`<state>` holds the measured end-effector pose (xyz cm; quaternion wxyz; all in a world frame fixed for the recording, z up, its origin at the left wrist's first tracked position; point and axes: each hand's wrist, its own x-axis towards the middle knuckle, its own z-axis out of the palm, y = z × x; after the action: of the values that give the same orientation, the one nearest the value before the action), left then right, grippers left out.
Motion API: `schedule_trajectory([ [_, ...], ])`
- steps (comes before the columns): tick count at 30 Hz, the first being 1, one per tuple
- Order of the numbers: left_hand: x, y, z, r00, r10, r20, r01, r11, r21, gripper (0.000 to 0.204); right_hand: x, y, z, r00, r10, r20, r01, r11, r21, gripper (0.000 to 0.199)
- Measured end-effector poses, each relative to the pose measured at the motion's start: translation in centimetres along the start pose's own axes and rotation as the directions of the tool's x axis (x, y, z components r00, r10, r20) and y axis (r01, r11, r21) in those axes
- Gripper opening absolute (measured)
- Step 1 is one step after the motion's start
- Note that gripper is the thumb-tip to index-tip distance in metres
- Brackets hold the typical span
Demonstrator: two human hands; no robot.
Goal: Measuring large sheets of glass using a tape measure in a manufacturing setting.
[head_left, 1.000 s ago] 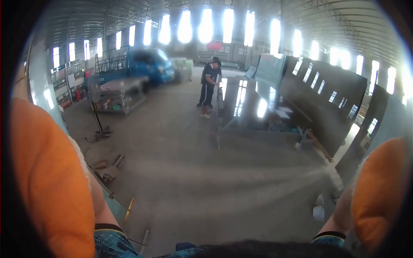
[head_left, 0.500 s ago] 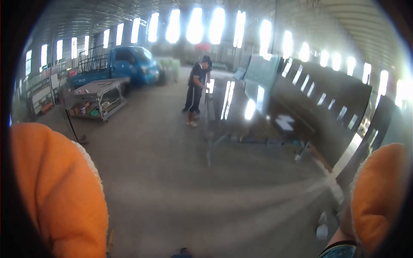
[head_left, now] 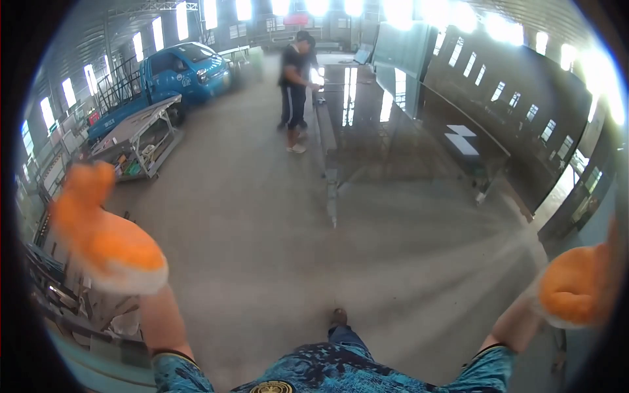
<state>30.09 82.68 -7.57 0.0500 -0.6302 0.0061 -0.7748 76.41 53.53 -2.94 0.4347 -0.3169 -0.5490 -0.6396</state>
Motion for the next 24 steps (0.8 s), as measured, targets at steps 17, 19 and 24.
schedule_trajectory([
  [17,-57.0,-12.4,-11.3,-0.511,-0.575,-0.639,0.096,-0.777,0.623,0.062,-42.1,-22.2,41.5,-0.298,0.112,0.948,-0.953,-0.097,-0.288,0.042],
  [19,-57.8,-17.4,-12.3,-0.580,-0.524,-0.624,0.054,-0.789,0.612,0.062,-44.2,-21.8,46.4,-0.295,0.146,0.944,-0.955,-0.013,-0.296,0.043],
  [24,-62.0,-33.5,-16.4,-0.579,-0.614,-0.536,-0.085,-0.608,0.789,0.063,-46.4,-20.5,58.0,-0.279,0.299,0.913,-0.942,0.102,-0.321,0.044],
])
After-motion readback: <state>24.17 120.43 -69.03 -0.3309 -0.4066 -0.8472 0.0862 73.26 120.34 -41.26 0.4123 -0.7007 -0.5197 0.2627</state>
